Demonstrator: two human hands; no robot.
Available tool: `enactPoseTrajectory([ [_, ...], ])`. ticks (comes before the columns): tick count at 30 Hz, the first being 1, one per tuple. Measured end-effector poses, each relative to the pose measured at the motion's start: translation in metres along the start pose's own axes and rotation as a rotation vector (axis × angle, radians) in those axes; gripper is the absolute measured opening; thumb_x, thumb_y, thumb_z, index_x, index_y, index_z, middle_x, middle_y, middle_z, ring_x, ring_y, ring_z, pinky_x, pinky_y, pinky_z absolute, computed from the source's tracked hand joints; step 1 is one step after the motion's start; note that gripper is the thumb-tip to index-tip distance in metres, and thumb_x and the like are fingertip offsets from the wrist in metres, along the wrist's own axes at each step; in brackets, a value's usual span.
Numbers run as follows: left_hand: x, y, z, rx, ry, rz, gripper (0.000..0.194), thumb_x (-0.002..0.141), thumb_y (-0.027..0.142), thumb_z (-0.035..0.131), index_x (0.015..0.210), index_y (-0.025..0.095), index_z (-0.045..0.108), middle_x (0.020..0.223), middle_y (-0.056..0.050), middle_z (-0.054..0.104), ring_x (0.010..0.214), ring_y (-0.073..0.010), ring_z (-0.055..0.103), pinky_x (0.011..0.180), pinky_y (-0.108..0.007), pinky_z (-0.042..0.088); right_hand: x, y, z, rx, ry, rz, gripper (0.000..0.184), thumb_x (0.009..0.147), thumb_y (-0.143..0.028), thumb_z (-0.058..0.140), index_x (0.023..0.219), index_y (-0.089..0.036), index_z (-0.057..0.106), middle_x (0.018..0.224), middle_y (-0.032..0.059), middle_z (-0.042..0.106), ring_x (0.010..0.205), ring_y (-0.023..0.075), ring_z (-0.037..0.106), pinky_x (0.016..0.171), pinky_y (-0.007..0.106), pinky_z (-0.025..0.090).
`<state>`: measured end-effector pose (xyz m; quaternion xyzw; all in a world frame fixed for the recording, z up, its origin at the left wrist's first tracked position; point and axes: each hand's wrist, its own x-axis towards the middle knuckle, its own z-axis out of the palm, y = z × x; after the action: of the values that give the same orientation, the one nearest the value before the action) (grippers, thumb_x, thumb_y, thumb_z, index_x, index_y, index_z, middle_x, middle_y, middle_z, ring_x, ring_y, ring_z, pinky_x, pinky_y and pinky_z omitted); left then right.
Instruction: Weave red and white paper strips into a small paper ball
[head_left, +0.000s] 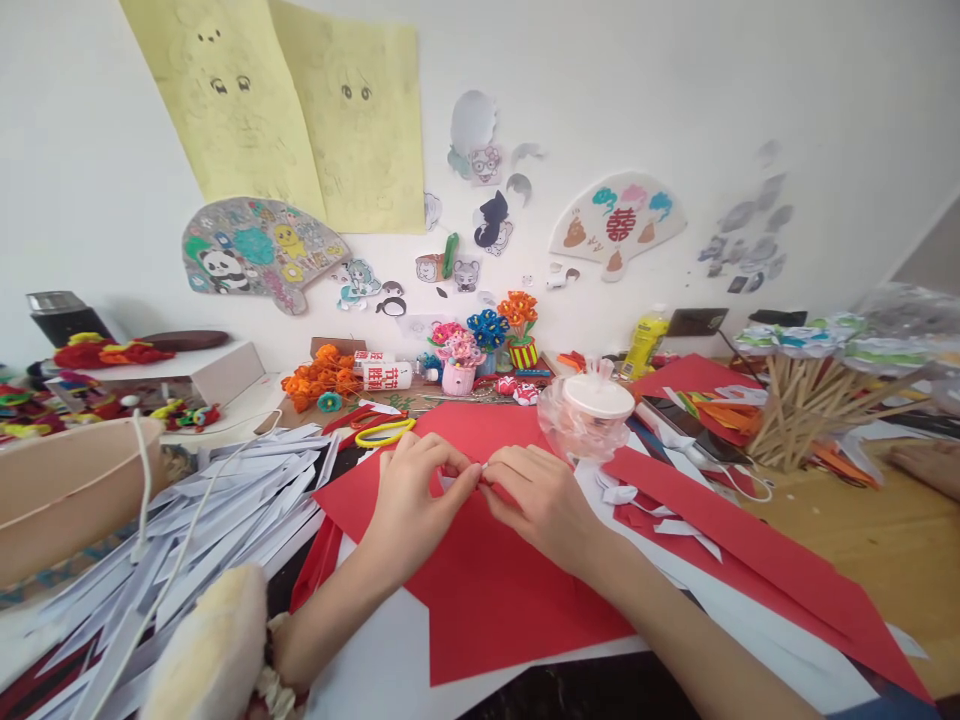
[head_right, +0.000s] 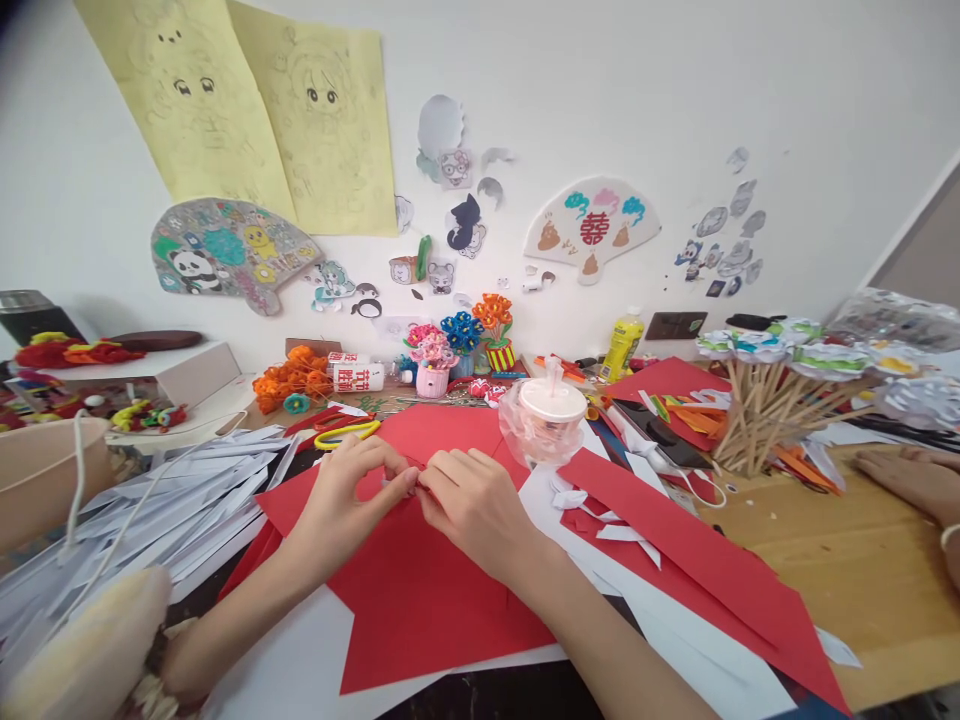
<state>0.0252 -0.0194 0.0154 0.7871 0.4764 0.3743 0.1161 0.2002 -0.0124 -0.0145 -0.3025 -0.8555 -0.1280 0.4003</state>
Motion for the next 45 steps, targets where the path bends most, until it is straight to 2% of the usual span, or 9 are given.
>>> enactPoseTrajectory([
  [16, 0.005, -0.011, 0.0, -0.093, 0.011, -0.159, 0.026, 0.087, 0.035, 0.048, 0.066, 0.02, 0.055, 0.076, -0.002, 0.061, 0.081, -0.021, 0.053, 0.077, -0.034, 0.039, -0.003, -0.005, 0.002, 0.069, 0.044, -0.004, 0.015, 0.09, -0.011, 0.047, 0.078, -0.018, 0.051, 0.073, 0.0027, 0.057, 0.062, 0.0136, 0.049, 0.059, 0.026, 0.038],
  [23, 0.006, -0.009, -0.005, -0.156, -0.106, -0.175, 0.03, 0.08, 0.046, 0.057, 0.065, 0.02, 0.056, 0.079, -0.002, 0.066, 0.084, -0.022, 0.057, 0.078, -0.034, 0.04, -0.002, -0.005, 0.001, 0.016, 0.098, -0.076, 0.015, 0.09, -0.008, 0.049, 0.081, -0.017, 0.055, 0.078, 0.0053, 0.063, 0.069, 0.0147, 0.057, 0.062, 0.026, 0.043],
  [27, 0.006, -0.01, -0.007, -0.127, -0.084, -0.229, 0.026, 0.078, 0.042, 0.059, 0.063, 0.02, 0.056, 0.074, -0.001, 0.066, 0.08, -0.0214, 0.057, 0.074, -0.033, 0.04, -0.002, -0.005, 0.0, -0.013, 0.085, -0.124, 0.015, 0.089, -0.006, 0.05, 0.082, -0.017, 0.057, 0.077, 0.0055, 0.064, 0.068, 0.0153, 0.058, 0.062, 0.028, 0.044],
  [29, 0.006, -0.009, -0.008, -0.121, -0.055, -0.214, 0.025, 0.079, 0.039, 0.059, 0.062, 0.02, 0.057, 0.071, 0.0, 0.065, 0.078, -0.0205, 0.056, 0.072, -0.032, 0.039, -0.001, -0.007, -0.001, 0.035, 0.075, -0.07, 0.013, 0.09, -0.009, 0.05, 0.084, -0.018, 0.058, 0.079, 0.005, 0.064, 0.07, 0.0157, 0.059, 0.064, 0.028, 0.045],
  [31, 0.005, -0.005, -0.01, -0.108, -0.002, -0.177, 0.023, 0.08, 0.036, 0.059, 0.064, 0.021, 0.058, 0.071, 0.0, 0.063, 0.077, -0.0201, 0.053, 0.071, -0.032, 0.037, -0.001, -0.009, -0.002, 0.148, 0.053, 0.104, 0.005, 0.09, -0.019, 0.057, 0.094, -0.019, 0.057, 0.088, 0.0058, 0.064, 0.078, 0.0177, 0.061, 0.067, 0.029, 0.047],
  [34, 0.002, 0.002, -0.012, -0.04, 0.11, -0.079, 0.021, 0.084, 0.032, 0.058, 0.067, 0.021, 0.059, 0.073, 0.0, 0.062, 0.076, -0.02, 0.049, 0.073, -0.033, 0.035, 0.0, -0.012, -0.001, 0.319, 0.006, 0.434, 0.051, 0.08, -0.035, 0.072, 0.123, -0.022, 0.048, 0.114, 0.0093, 0.06, 0.095, 0.0229, 0.062, 0.073, 0.033, 0.052],
  [36, -0.001, 0.005, -0.011, -0.021, 0.139, -0.006, 0.02, 0.086, 0.029, 0.057, 0.068, 0.021, 0.059, 0.073, 0.0, 0.061, 0.076, -0.02, 0.048, 0.075, -0.035, 0.033, 0.001, -0.012, 0.0, 0.414, -0.023, 0.549, 0.065, 0.077, -0.036, 0.075, 0.132, -0.026, 0.042, 0.123, 0.0091, 0.057, 0.101, 0.0239, 0.061, 0.079, 0.037, 0.053],
  [40, -0.005, 0.009, -0.008, -0.065, 0.107, 0.037, 0.019, 0.088, 0.027, 0.057, 0.069, 0.022, 0.058, 0.075, 0.001, 0.061, 0.078, -0.0206, 0.047, 0.079, -0.036, 0.031, 0.004, -0.011, -0.002, 0.599, -0.009, 0.589, 0.052, 0.078, -0.027, 0.074, 0.124, -0.027, 0.05, 0.116, 0.0045, 0.063, 0.102, 0.0215, 0.063, 0.087, 0.036, 0.051],
  [45, -0.006, 0.014, -0.01, -0.093, 0.029, -0.004, 0.016, 0.089, 0.025, 0.053, 0.074, 0.022, 0.056, 0.084, 0.0, 0.061, 0.086, -0.0223, 0.045, 0.081, -0.038, 0.03, 0.008, -0.008, -0.009, 0.66, 0.031, 0.526, 0.04, 0.074, -0.018, 0.073, 0.112, -0.024, 0.06, 0.11, 0.0034, 0.068, 0.098, 0.0208, 0.064, 0.083, 0.034, 0.052],
])
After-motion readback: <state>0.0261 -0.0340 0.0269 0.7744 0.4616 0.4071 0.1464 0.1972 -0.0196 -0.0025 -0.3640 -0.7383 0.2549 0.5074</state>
